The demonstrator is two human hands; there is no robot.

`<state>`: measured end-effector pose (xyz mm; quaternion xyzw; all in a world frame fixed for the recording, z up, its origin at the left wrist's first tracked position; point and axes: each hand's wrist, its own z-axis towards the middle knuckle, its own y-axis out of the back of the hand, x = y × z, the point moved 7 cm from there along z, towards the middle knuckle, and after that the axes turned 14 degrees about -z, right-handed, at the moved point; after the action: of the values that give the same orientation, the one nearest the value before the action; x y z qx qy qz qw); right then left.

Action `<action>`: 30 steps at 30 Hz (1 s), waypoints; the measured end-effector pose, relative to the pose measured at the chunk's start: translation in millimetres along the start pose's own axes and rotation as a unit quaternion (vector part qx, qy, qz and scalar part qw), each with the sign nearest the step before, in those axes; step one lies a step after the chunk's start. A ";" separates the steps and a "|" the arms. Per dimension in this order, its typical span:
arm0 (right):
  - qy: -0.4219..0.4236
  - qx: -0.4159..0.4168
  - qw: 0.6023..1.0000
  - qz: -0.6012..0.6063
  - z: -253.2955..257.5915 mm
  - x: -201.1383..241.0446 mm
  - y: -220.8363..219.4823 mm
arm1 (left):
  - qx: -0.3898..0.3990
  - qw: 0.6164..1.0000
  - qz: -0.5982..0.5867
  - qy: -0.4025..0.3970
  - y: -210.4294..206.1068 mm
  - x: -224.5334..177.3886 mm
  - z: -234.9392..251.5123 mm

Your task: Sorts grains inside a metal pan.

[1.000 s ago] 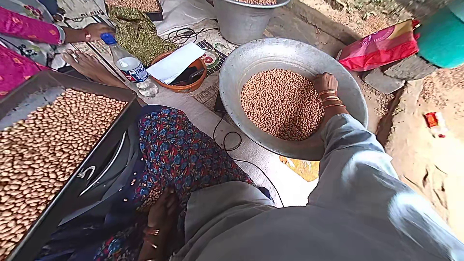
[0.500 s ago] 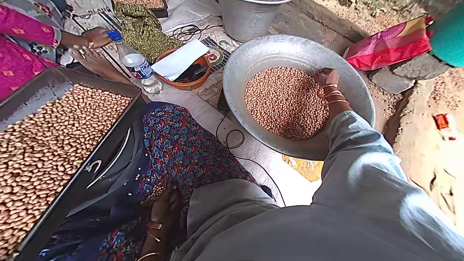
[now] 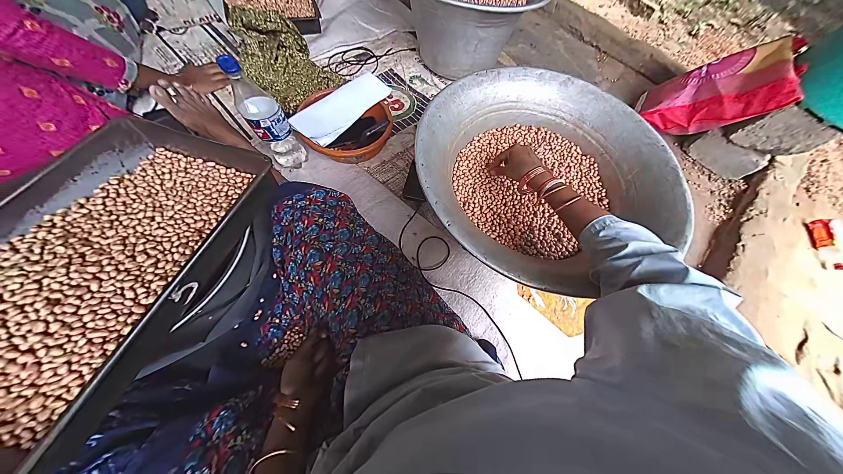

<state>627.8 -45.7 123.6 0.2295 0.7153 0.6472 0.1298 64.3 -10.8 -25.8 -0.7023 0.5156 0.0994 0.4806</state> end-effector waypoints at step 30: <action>-0.014 -0.041 0.998 0.056 2.4 0.2 0.6 | 0.004 1.000 0.002 0.003 3.7 0.9 4.1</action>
<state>628.9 -43.5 123.9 0.2722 0.6724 0.6790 0.1127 63.1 -8.2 -30.6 -0.6997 0.5186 0.0963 0.4819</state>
